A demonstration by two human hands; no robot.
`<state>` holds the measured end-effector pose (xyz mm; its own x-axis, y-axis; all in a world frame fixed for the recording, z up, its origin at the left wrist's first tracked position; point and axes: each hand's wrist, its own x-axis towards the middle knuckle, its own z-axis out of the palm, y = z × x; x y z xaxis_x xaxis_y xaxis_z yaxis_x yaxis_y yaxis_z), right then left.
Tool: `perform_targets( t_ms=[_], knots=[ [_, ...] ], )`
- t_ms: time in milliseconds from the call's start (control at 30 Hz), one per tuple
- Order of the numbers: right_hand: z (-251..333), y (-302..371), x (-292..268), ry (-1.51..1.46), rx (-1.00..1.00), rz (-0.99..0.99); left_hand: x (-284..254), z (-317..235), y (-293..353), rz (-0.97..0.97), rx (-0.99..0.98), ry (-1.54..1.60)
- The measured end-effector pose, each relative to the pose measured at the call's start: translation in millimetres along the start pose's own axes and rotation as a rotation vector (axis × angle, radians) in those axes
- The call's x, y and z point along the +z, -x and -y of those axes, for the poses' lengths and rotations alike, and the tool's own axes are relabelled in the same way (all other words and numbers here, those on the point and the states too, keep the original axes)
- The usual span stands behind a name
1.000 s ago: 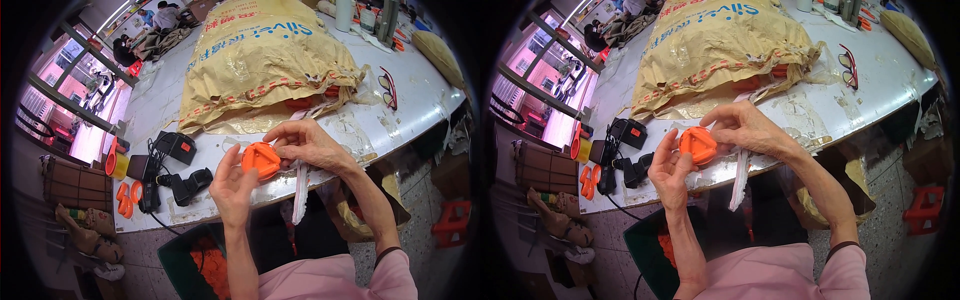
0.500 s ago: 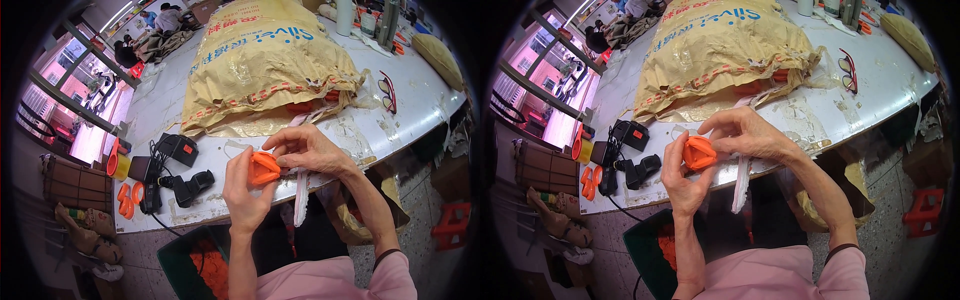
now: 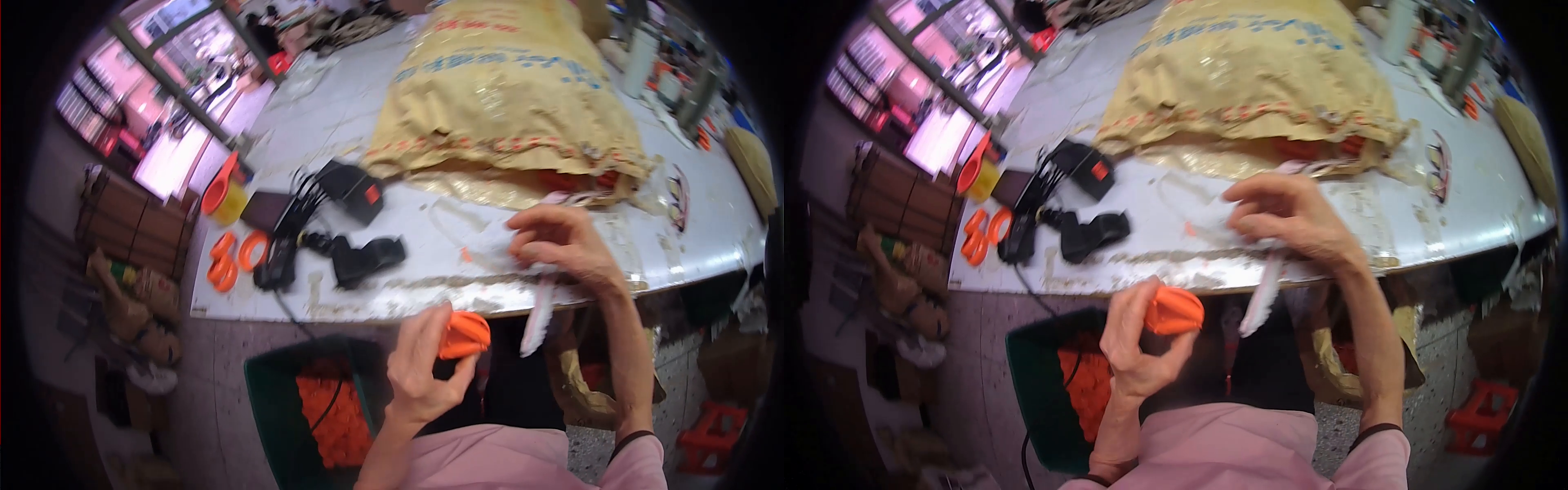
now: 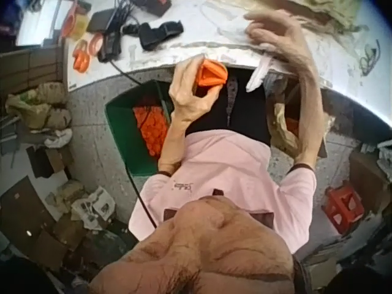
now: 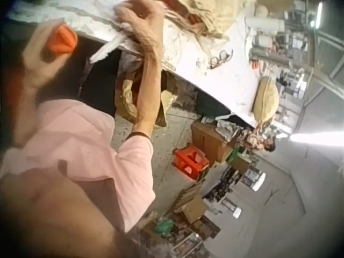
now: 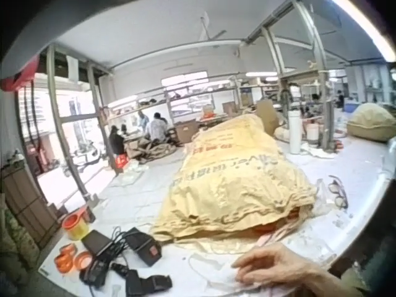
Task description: The person repeatedly reaches into a large bag to retrieve orange plastic components, inspects them by hand, and places them into a green bin.
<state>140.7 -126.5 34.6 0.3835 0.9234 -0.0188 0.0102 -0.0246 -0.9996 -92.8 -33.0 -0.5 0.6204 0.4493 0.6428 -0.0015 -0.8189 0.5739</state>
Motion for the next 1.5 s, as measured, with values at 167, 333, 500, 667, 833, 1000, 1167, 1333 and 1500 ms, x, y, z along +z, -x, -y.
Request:
perform_targets(
  t_ms=[167, 333, 500, 667, 833, 1000, 1167, 1333, 1500],
  knots=[
    [-4.4, -2.9, 2.9, 0.119, -0.065, -0.096, -30.6, 46.6, 93.7, 0.084, -0.362, -0.038],
    [-13.3, -6.2, 0.4, 0.202, -0.081, -0.098, -47.0, 146.7, 258.3, -0.077, -1.058, -0.073],
    [-21.7, -9.4, -1.7, 0.218, -0.013, -0.165, -66.9, 204.0, 392.5, -0.632, -1.701, -0.127],
    [-29.1, -9.5, -8.2, 0.252, -0.010, -0.200, -49.6, 226.4, 455.8, -0.763, -2.195, 0.058],
    [-13.1, -0.2, -14.1, 0.309, 0.003, -0.255, 4.9, 267.5, 472.1, -0.282, -2.051, -0.040],
    [5.0, -20.8, 15.4, 0.358, 0.135, -0.169, -24.1, 275.6, 523.8, -0.624, -1.853, 0.115],
    [9.1, -45.0, -12.1, 0.464, -0.119, -0.238, -44.4, 232.9, 455.6, -0.391, -1.483, -0.174],
    [-16.7, -59.2, -54.6, 1.162, -0.410, -0.490, -26.4, 158.6, 340.5, -0.408, -1.186, 0.035],
    [-21.8, -90.3, -73.4, 1.168, -0.503, -0.652, -32.0, 105.4, 244.7, -0.241, -0.995, 0.174]
  ],
)
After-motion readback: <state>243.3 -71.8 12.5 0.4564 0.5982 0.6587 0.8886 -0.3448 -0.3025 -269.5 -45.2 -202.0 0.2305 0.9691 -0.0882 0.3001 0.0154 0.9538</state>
